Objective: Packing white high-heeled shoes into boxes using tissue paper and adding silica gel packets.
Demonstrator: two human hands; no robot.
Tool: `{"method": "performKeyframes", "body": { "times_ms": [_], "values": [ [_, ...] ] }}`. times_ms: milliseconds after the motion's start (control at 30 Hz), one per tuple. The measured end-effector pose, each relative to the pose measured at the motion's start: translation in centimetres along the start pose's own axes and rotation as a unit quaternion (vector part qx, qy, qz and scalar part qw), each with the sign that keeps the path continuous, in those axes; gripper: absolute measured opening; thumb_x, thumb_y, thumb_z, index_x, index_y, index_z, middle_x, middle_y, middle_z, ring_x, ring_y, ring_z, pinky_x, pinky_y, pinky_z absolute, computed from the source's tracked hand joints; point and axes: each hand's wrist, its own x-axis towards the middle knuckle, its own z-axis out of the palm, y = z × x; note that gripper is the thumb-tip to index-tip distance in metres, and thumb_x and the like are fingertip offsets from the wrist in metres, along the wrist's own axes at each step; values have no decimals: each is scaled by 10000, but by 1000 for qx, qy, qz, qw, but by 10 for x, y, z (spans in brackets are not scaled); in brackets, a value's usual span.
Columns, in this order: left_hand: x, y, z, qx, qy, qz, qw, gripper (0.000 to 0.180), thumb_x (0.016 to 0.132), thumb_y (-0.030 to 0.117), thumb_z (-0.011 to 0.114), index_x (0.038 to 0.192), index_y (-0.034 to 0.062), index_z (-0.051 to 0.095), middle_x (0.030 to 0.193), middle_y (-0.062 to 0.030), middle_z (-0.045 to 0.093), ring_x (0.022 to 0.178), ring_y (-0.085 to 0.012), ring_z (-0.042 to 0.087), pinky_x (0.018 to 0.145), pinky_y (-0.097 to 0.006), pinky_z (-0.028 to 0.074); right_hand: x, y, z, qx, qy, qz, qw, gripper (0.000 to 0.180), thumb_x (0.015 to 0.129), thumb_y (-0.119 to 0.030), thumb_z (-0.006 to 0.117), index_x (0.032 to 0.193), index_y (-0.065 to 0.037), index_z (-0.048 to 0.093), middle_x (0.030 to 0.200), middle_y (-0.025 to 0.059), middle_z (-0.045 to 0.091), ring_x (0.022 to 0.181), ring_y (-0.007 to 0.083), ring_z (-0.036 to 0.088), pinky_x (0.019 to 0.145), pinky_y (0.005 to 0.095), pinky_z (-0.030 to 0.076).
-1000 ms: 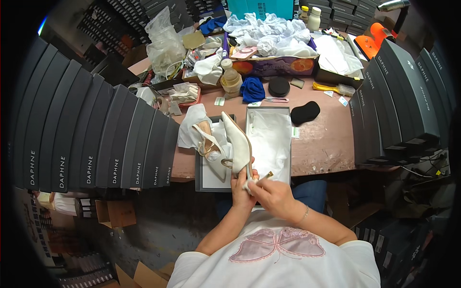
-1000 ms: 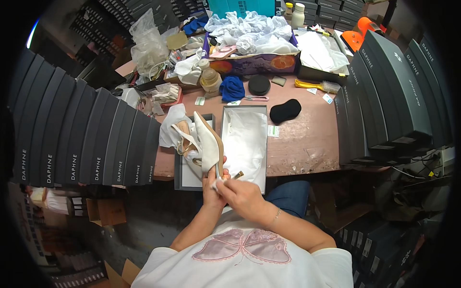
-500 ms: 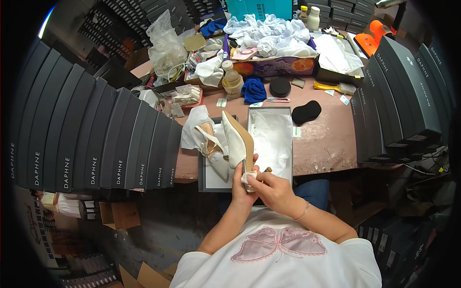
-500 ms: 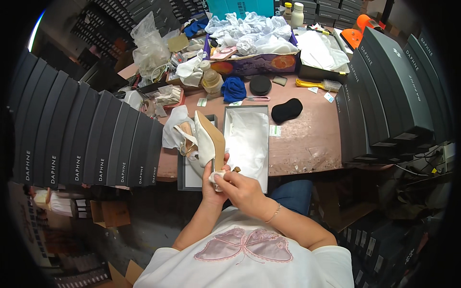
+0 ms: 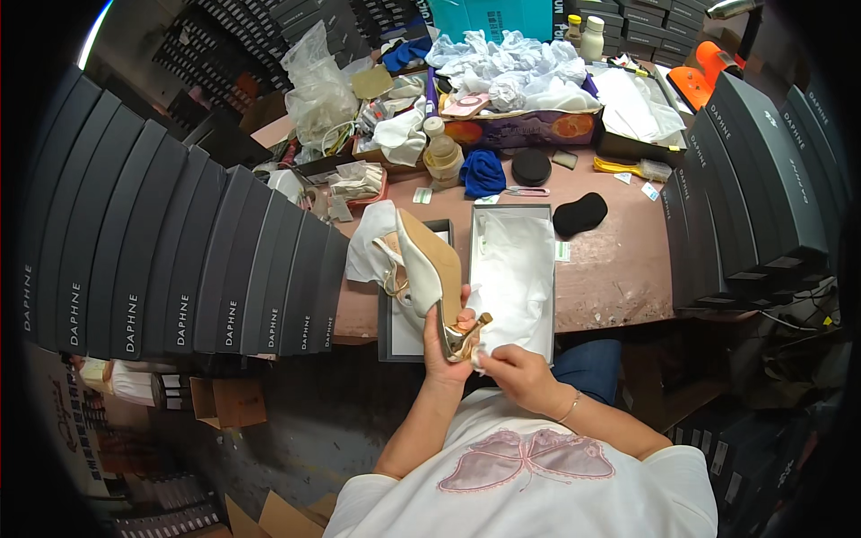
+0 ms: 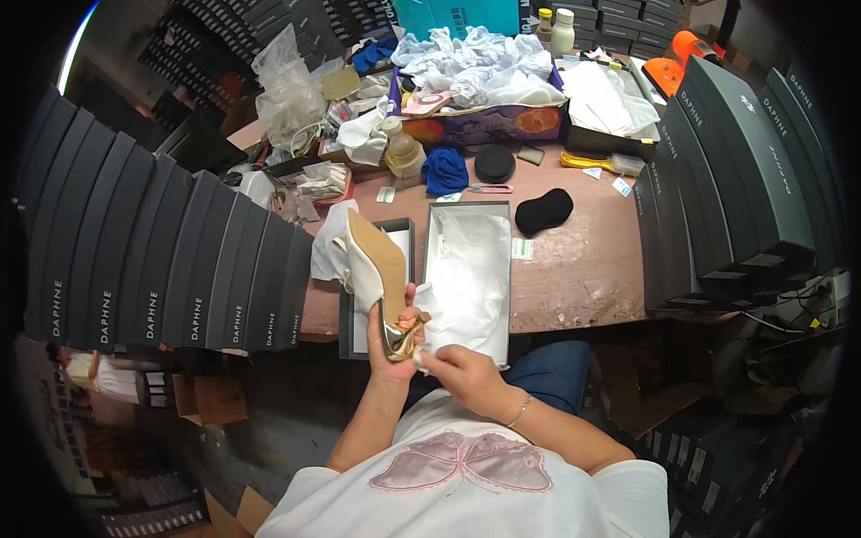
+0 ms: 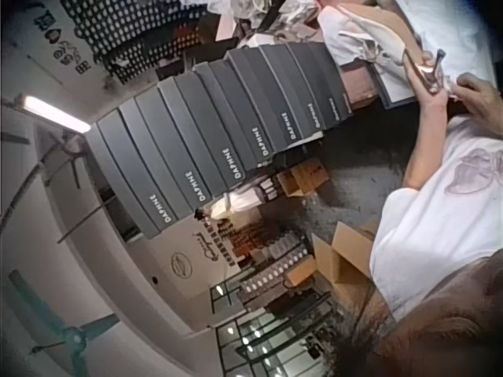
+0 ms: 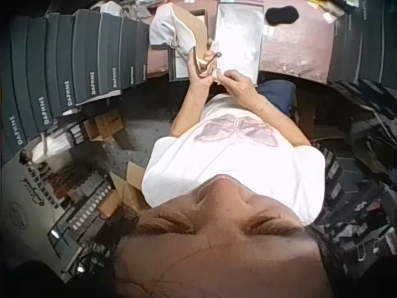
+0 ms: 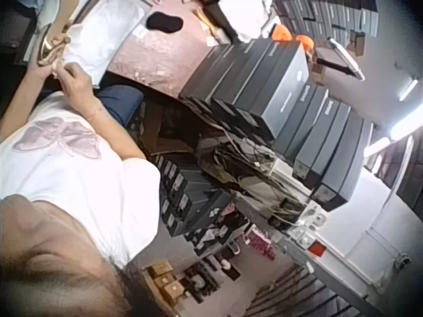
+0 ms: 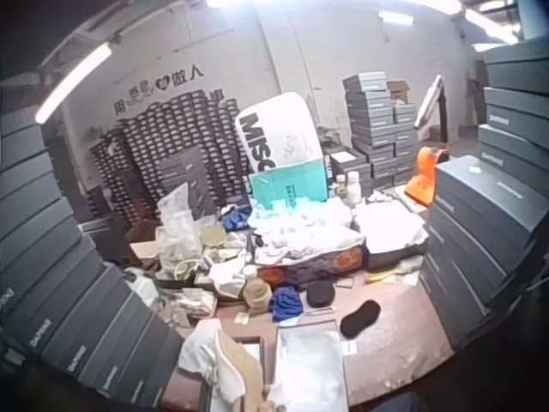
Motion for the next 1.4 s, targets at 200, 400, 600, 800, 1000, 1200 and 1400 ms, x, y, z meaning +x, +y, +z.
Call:
{"method": "performKeyframes", "body": {
  "times_ms": [200,400,600,800,1000,1200,1400],
  "values": [
    [-2,-13,0,204,24,100,974,420,937,194,528,1302,1,457,1108,-109,592,873,-132,579,694,-271,520,22,7,-3,530,111,325,776,219,892,-65,621,1095,8,659,871,45,599,809,94,539,722,228,442],
    [-25,-8,23,178,-157,-14,971,763,864,168,594,1479,126,144,1409,-133,386,1286,-257,426,1048,-409,393,32,9,-44,380,154,233,882,117,855,-79,661,929,10,655,861,54,589,741,125,545,666,255,444],
    [-8,6,-8,167,-44,-138,975,593,861,160,586,1389,67,331,1292,-137,510,1138,-253,567,949,-383,493,35,-7,-46,132,-27,66,989,172,789,-59,692,955,-28,659,805,113,530,673,274,554,621,328,470],
    [-4,-8,-18,6,-21,-105,994,401,865,113,616,1238,12,508,1162,-157,594,1075,-263,593,973,-389,484,18,7,-50,249,88,209,942,244,788,-71,725,1018,-12,663,830,42,596,719,97,556,632,242,450],
    [2,-16,-19,-105,-6,-98,990,388,912,233,617,1208,-2,527,1152,-157,595,1010,-242,610,923,-377,517,-3,14,-59,149,88,210,962,189,820,-70,700,992,1,667,810,64,606,695,113,569,613,239,452],
    [-6,-27,-2,-136,13,-94,986,406,927,241,594,1240,-5,513,1131,-154,610,981,-242,630,886,-367,536,11,0,-51,133,120,166,970,223,817,-23,686,1039,-8,672,831,78,610,675,140,575,598,250,458],
    [-9,-31,-22,-93,-7,-123,988,418,942,327,552,1232,27,538,1143,-131,622,1036,-223,615,898,-366,523,42,3,-40,87,120,52,988,254,823,-23,680,1077,-20,667,842,93,586,678,187,578,616,277,471]
  ]
}}
